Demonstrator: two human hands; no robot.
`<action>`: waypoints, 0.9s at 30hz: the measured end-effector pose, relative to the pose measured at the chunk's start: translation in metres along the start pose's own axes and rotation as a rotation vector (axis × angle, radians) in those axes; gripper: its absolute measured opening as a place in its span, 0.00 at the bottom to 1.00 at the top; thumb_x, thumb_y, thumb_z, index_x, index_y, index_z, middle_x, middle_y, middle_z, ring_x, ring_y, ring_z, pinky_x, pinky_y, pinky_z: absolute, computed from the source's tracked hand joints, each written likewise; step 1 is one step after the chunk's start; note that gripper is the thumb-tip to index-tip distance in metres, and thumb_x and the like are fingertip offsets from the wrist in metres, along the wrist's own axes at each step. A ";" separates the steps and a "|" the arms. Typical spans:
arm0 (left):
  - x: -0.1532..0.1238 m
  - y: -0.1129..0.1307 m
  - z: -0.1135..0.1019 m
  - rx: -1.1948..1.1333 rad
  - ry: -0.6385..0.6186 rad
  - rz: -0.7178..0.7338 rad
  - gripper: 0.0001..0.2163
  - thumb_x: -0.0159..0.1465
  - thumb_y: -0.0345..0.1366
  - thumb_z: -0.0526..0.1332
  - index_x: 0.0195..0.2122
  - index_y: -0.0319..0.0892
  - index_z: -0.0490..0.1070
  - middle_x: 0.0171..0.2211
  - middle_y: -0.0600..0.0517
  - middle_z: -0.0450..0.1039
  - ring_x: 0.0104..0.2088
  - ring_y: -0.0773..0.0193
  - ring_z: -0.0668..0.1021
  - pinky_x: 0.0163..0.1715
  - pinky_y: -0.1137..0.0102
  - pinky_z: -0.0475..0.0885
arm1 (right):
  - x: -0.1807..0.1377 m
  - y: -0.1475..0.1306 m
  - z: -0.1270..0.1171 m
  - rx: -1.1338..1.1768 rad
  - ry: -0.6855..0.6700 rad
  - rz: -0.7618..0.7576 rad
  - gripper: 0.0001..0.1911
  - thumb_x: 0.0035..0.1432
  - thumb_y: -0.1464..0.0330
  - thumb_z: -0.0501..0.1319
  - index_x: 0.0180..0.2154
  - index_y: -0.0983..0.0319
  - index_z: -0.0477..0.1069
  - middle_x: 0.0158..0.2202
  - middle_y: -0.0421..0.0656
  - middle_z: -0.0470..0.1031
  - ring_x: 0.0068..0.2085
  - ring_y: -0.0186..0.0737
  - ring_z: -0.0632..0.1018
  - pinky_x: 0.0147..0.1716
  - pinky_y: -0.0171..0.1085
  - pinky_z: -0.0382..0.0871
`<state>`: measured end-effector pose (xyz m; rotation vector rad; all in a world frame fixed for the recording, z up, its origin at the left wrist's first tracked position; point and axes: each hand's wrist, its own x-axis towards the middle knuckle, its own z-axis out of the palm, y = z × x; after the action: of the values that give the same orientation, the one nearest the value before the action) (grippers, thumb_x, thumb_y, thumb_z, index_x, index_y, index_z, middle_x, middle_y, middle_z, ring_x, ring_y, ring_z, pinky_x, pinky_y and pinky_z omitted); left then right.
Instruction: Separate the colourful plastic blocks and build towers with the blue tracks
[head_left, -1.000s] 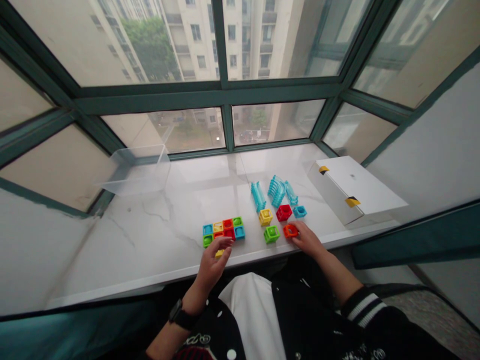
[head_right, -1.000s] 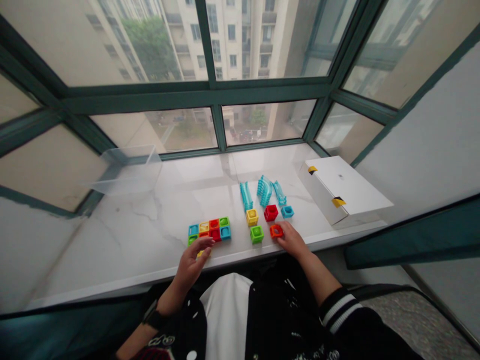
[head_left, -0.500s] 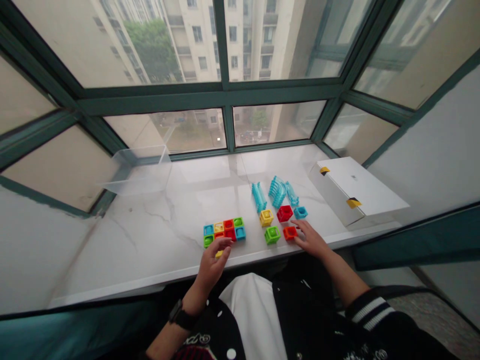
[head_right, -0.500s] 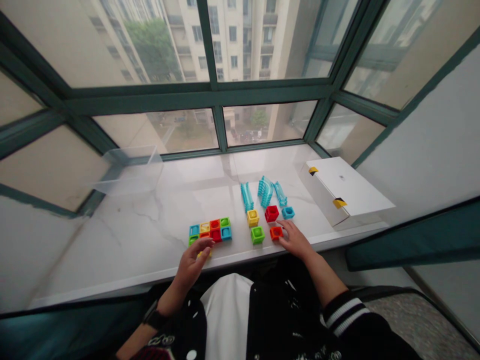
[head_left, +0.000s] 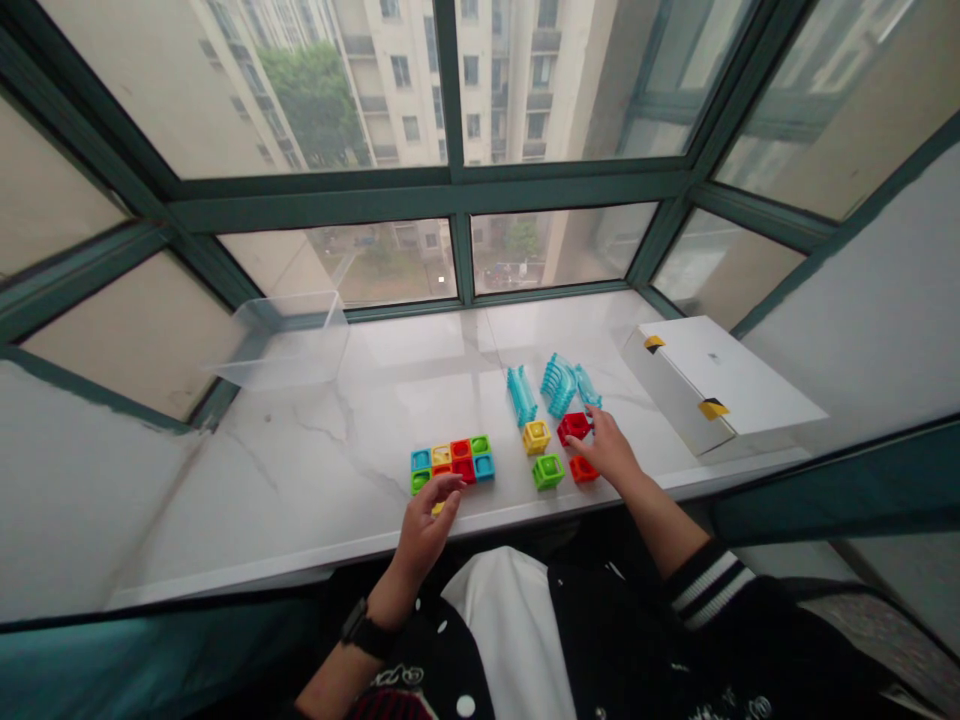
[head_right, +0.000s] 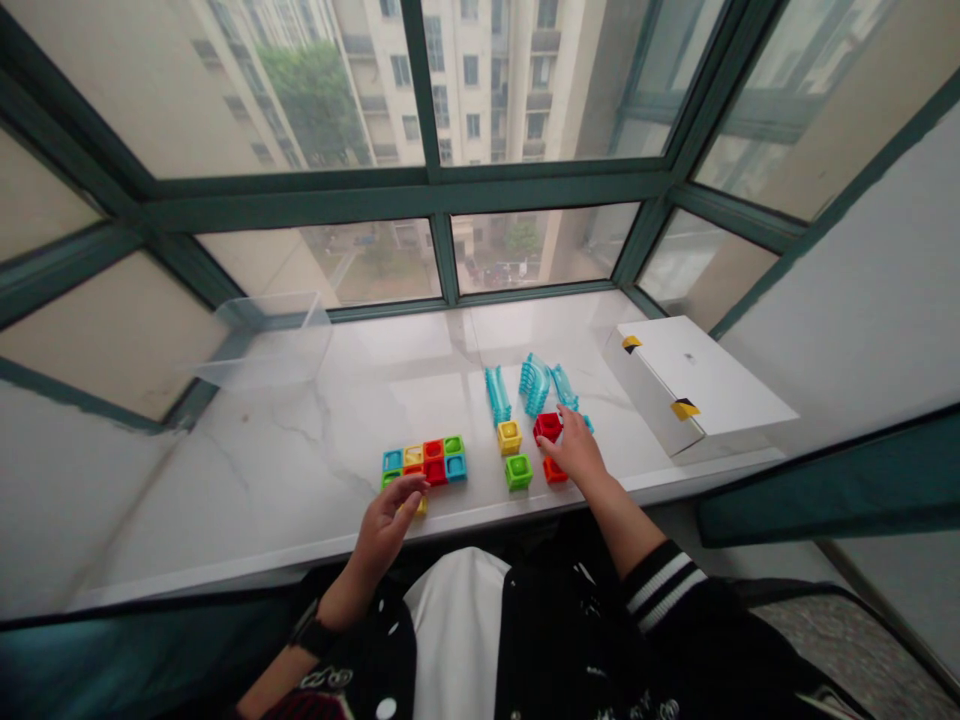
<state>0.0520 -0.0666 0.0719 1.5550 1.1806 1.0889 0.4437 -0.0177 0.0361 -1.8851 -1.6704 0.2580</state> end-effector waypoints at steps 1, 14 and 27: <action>0.000 -0.001 0.000 -0.004 0.000 -0.004 0.14 0.69 0.47 0.63 0.48 0.44 0.78 0.44 0.45 0.82 0.46 0.54 0.83 0.49 0.59 0.78 | 0.003 -0.001 0.005 -0.026 -0.006 0.028 0.40 0.57 0.56 0.68 0.66 0.62 0.60 0.60 0.58 0.70 0.59 0.61 0.74 0.60 0.58 0.69; -0.002 -0.012 -0.002 -0.026 -0.013 -0.044 0.14 0.70 0.47 0.62 0.49 0.43 0.77 0.45 0.45 0.82 0.47 0.55 0.83 0.50 0.61 0.77 | 0.015 -0.013 0.022 -0.270 -0.177 0.211 0.35 0.59 0.63 0.68 0.63 0.66 0.60 0.56 0.58 0.75 0.51 0.53 0.79 0.47 0.42 0.70; -0.003 -0.022 0.001 -0.071 -0.010 -0.072 0.15 0.70 0.46 0.62 0.51 0.44 0.77 0.45 0.46 0.82 0.48 0.54 0.83 0.51 0.61 0.76 | 0.014 -0.013 0.018 -0.311 -0.209 0.178 0.29 0.61 0.62 0.67 0.59 0.63 0.61 0.54 0.55 0.76 0.46 0.49 0.80 0.39 0.39 0.66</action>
<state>0.0476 -0.0661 0.0506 1.4512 1.1707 1.0634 0.4264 0.0015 0.0325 -2.3126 -1.7604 0.2884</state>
